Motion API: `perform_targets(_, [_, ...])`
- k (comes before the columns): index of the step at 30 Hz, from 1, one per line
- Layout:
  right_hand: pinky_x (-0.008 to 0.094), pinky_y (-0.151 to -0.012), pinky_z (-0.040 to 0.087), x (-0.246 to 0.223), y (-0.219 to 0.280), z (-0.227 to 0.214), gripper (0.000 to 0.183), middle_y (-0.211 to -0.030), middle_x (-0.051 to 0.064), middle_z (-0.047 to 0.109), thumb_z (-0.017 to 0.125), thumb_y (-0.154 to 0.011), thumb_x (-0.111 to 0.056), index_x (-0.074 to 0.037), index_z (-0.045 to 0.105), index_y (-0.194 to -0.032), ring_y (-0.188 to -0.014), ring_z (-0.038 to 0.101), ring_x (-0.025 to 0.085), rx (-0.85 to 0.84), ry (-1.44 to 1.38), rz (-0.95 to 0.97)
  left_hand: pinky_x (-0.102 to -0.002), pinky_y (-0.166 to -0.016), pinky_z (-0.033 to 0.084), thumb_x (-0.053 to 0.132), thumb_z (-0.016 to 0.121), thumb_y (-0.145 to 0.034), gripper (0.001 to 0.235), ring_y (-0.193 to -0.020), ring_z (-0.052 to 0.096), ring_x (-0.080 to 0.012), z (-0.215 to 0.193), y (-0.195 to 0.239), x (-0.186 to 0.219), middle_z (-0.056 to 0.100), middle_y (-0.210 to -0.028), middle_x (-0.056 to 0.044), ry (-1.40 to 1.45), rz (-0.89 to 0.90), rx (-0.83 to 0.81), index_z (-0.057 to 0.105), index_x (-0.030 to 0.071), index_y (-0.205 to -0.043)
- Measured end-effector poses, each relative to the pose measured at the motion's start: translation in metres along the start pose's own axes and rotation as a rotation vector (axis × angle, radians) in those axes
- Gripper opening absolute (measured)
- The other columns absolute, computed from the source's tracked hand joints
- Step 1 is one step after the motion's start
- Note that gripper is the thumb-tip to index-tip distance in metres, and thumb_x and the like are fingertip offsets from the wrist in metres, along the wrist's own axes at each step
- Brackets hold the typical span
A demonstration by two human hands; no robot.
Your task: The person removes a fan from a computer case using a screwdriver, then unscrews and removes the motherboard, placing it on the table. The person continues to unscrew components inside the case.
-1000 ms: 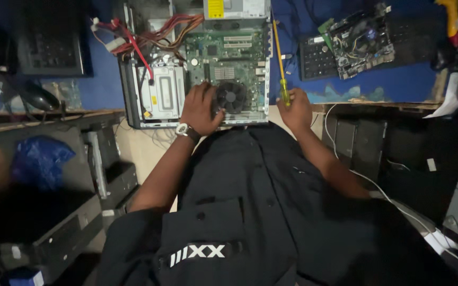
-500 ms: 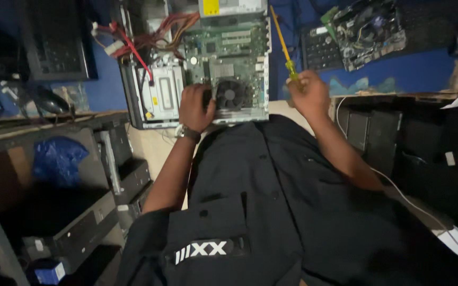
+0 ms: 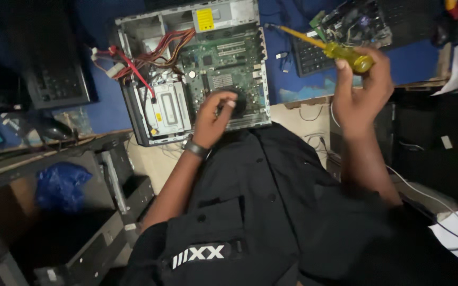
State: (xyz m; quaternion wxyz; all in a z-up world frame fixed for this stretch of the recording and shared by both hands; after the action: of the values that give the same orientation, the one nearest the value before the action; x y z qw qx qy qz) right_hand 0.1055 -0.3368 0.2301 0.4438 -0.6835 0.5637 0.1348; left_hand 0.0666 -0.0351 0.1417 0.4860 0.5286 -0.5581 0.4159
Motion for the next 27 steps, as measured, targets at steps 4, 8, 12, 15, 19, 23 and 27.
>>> perform_targets(4, [0.026,-0.095,0.054,-0.028,0.007,0.002,0.018,-0.114,0.013,0.069,0.069,-0.119,-0.005,0.004,0.057,-0.130,-0.103,0.067,0.015,0.024,-0.120,0.047,-0.034,-0.112,0.050,0.026,0.063,-0.110,0.024,-0.121,0.065,-0.0200,-0.014,0.007,0.127,0.069,-0.122,-0.009,0.275,0.319,-0.333,0.066,0.006,-0.122])
perform_targets(8, [0.025,-0.091,0.053,-0.041,0.016,0.007,0.018,-0.117,0.009,0.064,0.068,-0.122,-0.009,0.003,0.057,-0.130,-0.099,0.061,0.011,0.032,-0.138,0.085,-0.034,-0.111,0.050,0.026,0.063,-0.110,0.023,-0.120,0.065,-0.0204,-0.039,0.033,0.227,0.069,-0.122,-0.009,0.459,0.658,-0.606,0.066,0.007,-0.123])
perform_targets(12, [0.024,-0.087,0.050,-0.044,0.030,0.013,0.022,-0.119,0.007,0.063,0.069,-0.122,-0.011,0.004,0.056,-0.132,-0.101,0.060,0.010,0.054,-0.190,0.154,-0.035,-0.110,0.051,0.025,0.063,-0.109,0.023,-0.119,0.066,-0.0209,-0.053,0.055,0.263,0.069,-0.122,-0.009,0.533,0.712,-0.675,0.066,0.007,-0.123])
perform_targets(15, [0.024,-0.084,0.051,-0.045,0.033,0.009,0.021,-0.118,0.008,0.059,0.067,-0.119,-0.009,0.003,0.059,-0.134,-0.098,0.061,0.011,0.064,-0.072,0.082,-0.035,-0.110,0.052,0.024,0.063,-0.109,0.023,-0.119,0.066,-0.0212,-0.055,0.062,0.266,0.069,-0.122,-0.009,0.579,0.750,-0.681,0.066,0.008,-0.124])
perform_targets(19, [0.022,-0.083,0.053,-0.046,0.036,0.007,0.020,-0.115,0.008,0.063,0.067,-0.118,-0.006,0.004,0.057,-0.132,-0.095,0.063,0.010,0.065,-0.142,0.167,-0.035,-0.109,0.052,0.023,0.062,-0.109,0.022,-0.118,0.067,-0.0216,-0.059,0.062,0.266,0.069,-0.122,-0.009,0.556,0.790,-0.690,0.067,0.008,-0.124])
perform_targets(23, [0.021,-0.086,0.052,-0.046,0.034,0.013,0.020,-0.115,0.009,0.066,0.066,-0.120,-0.005,0.005,0.054,-0.132,-0.098,0.063,0.010,0.083,-0.209,0.162,-0.035,-0.108,0.053,0.023,0.062,-0.109,0.022,-0.118,0.068,-0.0220,-0.069,0.057,0.274,0.070,-0.122,-0.009,0.511,0.807,-0.719,0.067,0.009,-0.125])
perform_targets(27, [0.021,-0.083,0.052,-0.053,0.039,0.015,0.024,-0.118,0.009,0.066,0.067,-0.117,-0.005,0.004,0.054,-0.134,-0.095,0.063,0.010,0.125,-0.201,0.206,-0.036,-0.107,0.054,0.022,0.062,-0.108,0.022,-0.117,0.068,-0.0224,-0.077,0.055,0.282,0.070,-0.122,-0.009,0.496,0.812,-0.745,0.067,0.009,-0.126])
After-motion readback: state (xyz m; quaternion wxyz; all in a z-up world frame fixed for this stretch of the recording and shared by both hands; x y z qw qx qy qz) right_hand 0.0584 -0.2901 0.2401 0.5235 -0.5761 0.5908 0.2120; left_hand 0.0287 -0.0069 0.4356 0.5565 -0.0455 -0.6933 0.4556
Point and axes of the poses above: each hand's wrist, its own y-axis away from the middle knuckle, its own z-axis out of the palm, x = y × z, the point moved 2 cm from there along -y, towards the middle knuckle
